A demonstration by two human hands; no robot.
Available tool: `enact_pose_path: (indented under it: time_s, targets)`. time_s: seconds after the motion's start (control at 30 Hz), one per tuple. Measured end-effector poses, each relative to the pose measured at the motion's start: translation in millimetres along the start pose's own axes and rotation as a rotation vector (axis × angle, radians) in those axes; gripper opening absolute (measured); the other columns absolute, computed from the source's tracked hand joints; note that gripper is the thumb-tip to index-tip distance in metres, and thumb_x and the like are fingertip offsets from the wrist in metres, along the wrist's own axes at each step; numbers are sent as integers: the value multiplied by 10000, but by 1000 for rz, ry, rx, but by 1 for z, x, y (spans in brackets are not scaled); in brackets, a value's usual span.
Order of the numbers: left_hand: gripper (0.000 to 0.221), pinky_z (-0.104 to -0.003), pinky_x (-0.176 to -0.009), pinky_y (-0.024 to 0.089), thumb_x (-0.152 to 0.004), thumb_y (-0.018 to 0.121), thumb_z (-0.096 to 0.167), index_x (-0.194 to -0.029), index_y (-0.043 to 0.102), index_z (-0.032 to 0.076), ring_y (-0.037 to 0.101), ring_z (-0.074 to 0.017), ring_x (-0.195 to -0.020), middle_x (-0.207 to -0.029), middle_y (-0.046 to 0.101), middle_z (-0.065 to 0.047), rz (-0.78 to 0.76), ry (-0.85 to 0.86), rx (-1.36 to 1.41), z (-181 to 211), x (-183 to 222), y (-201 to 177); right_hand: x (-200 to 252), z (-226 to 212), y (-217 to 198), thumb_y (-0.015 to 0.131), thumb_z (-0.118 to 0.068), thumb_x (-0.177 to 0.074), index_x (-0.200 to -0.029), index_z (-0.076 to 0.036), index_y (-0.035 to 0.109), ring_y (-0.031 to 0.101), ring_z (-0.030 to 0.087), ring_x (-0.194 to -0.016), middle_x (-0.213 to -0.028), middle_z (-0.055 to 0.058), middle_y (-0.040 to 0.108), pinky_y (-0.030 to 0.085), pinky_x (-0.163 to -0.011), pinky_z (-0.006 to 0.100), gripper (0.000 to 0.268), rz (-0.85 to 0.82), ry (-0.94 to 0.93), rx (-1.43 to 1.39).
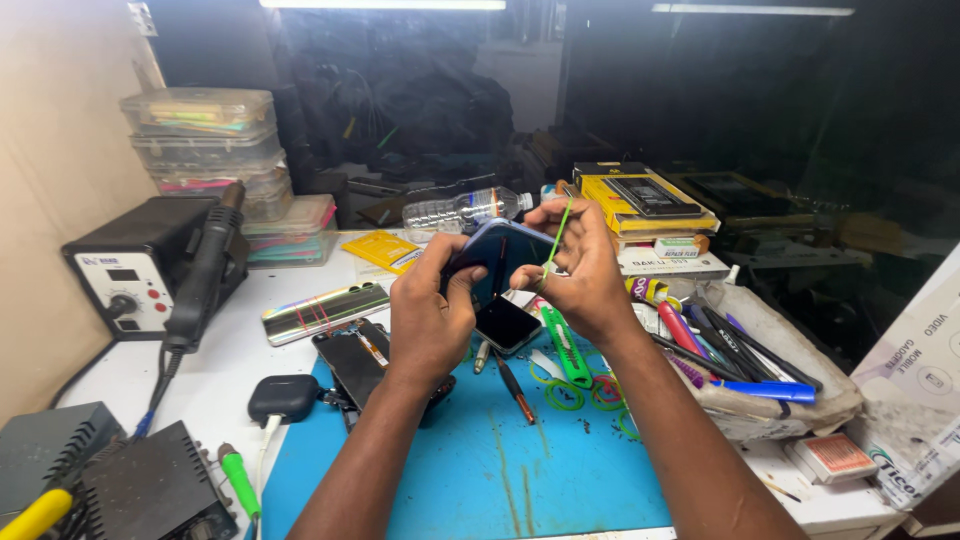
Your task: The person applies adhesive to a phone component, handles multiple mobile devices and screens, and installs a battery into a phone chassis using a screwdriver.
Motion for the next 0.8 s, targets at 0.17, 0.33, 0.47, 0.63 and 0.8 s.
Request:
enact_pose_path:
  time_s: [0.17,0.33,0.47,0.63,0.8]
  targets:
    - [133,-316,-664,553,-931,656,-7,-1050,639,50,730,-164,-756,-850,744,-90,-61,-68,57,6,1,1,4,7,4,975,-345,-655,-1301,-41,445,628,237,-1159,-1225,129,604,567,-998,425,888,-14,202,-103]
    - [151,-263,-715,545,-928,687,-17,-1066,637,21,667,-117,-822,-880,743,-86,17,-125,235,-10,-1,2,14,30,29,969,-397,-657,-1475,-26,434,612,223,-1261,-1350,124,611,529,-1071,378,1045,-120,249,-64]
    - [126,-227,-775,570,-991,654,26,-1106,607,6,690,-94,-869,-973,747,-83,83,-183,476,-26,-7,-5,26,45,51,962,-418,-598,-1486,-53,374,632,222,-1218,-1339,123,598,545,-1027,371,1126,-171,383,-41]
    - [161,-223,-753,583,-966,658,40,-1113,612,-6,703,-93,-838,-979,758,-98,118,-349,620,-45,-7,-5,25,39,59,899,-367,-732,-1452,-22,452,624,187,-1248,-1359,136,633,502,-1055,344,915,-213,256,157]
    - [193,-253,-735,578,-936,677,74,-1100,616,-9,712,-126,-813,-956,767,-117,140,-532,569,-70,-2,3,24,43,52,717,-235,-946,-1257,36,667,710,146,-907,-1041,134,777,578,-805,289,415,-36,459,-52]
Point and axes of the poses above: each hand's wrist, its own x-axis away from the middle knuckle, its own y-axis out of the palm, z = x × y, the point moved 3 cm from there along -x, towards the middle knuckle
